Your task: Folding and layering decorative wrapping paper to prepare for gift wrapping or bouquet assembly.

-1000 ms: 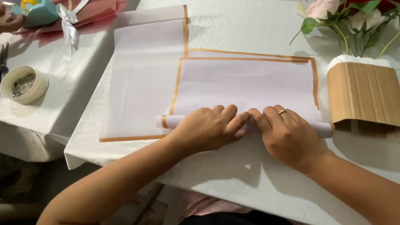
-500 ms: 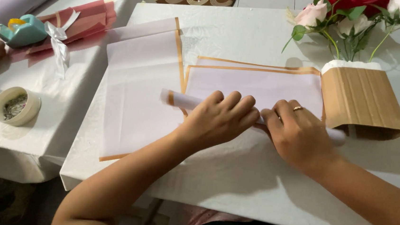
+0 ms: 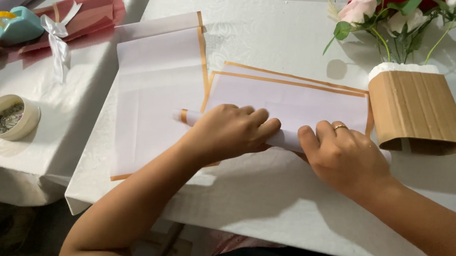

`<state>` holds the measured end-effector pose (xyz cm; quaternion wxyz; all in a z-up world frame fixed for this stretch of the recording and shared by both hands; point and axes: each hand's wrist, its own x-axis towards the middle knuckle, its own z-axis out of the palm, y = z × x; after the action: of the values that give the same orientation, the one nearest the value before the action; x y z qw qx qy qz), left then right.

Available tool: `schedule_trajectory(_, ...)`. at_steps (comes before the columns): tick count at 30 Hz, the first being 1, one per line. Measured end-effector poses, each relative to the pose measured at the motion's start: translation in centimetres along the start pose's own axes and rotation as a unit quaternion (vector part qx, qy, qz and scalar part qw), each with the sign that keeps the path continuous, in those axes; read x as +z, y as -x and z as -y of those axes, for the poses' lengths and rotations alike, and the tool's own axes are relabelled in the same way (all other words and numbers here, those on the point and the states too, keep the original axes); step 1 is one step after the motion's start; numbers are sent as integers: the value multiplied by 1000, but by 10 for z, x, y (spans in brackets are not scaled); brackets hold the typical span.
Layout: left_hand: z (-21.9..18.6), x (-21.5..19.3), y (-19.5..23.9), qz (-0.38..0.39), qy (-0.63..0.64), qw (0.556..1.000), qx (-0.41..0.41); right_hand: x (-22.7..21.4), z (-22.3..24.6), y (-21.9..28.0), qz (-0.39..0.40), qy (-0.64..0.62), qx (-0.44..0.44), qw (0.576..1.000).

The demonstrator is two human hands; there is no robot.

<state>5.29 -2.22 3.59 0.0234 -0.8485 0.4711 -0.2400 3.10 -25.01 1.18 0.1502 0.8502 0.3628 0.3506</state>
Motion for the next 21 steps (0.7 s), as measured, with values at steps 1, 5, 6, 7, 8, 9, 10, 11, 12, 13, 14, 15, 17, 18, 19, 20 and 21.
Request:
schedule_trajectory(1,-2,0,-4,-73,-48,996,21,0,0,1,-2,-8,16,1000)
schedule_trajectory(5,-11,-20,-19,-225,-156,961,44,-17,-2,-12,-22,-74,68,995)
schedule_trajectory(6,-9,-16,-18,-225,-155,961,43,-17,-2,-12,-21,-75,66,995)
schedule_trajectory(7,-8,-11,-16,-219,-161,961,46,-17,-3,-12,-11,-95,62,993)
schedule_trajectory(8,-6,-7,-15,-214,-168,961,51,-17,-3,-13,-3,-114,59,992)
schedule_trajectory(9,-4,3,-11,-213,-169,961,51,-10,-2,-11,-4,-114,59,992)
schedule_trajectory(10,-2,13,-7,-187,-136,972,43,-3,-2,-8,-19,-57,43,997)
schedule_trajectory(11,0,24,-4,-160,-103,981,35,3,-2,-5,-33,0,27,999)
schedule_trajectory(12,1,20,-2,-159,-103,981,35,1,-2,-5,-33,-1,27,999)
schedule_trajectory(13,2,16,-1,-126,-74,989,27,-2,-3,-6,-31,15,4,999)
schedule_trajectory(14,3,13,0,-95,-45,994,21,-4,-4,-6,-29,32,-18,999)
schedule_trajectory(15,2,14,-1,-95,-45,994,22,0,-3,-4,-29,33,-17,999)
schedule_trajectory(17,1,16,-3,-80,-28,996,22,7,0,0,21,-17,7,1000)
schedule_trajectory(18,1,15,-4,-79,-27,996,23,0,-2,-4,22,-17,8,1000)
schedule_trajectory(19,1,14,-4,-69,-27,997,12,-7,-3,-7,40,-37,37,998)
schedule_trajectory(20,2,12,-5,-59,-29,998,-1,-13,-5,-12,56,-57,65,995)
schedule_trajectory(21,5,10,-6,-59,-30,998,-2,-13,-14,-10,55,-57,64,995)
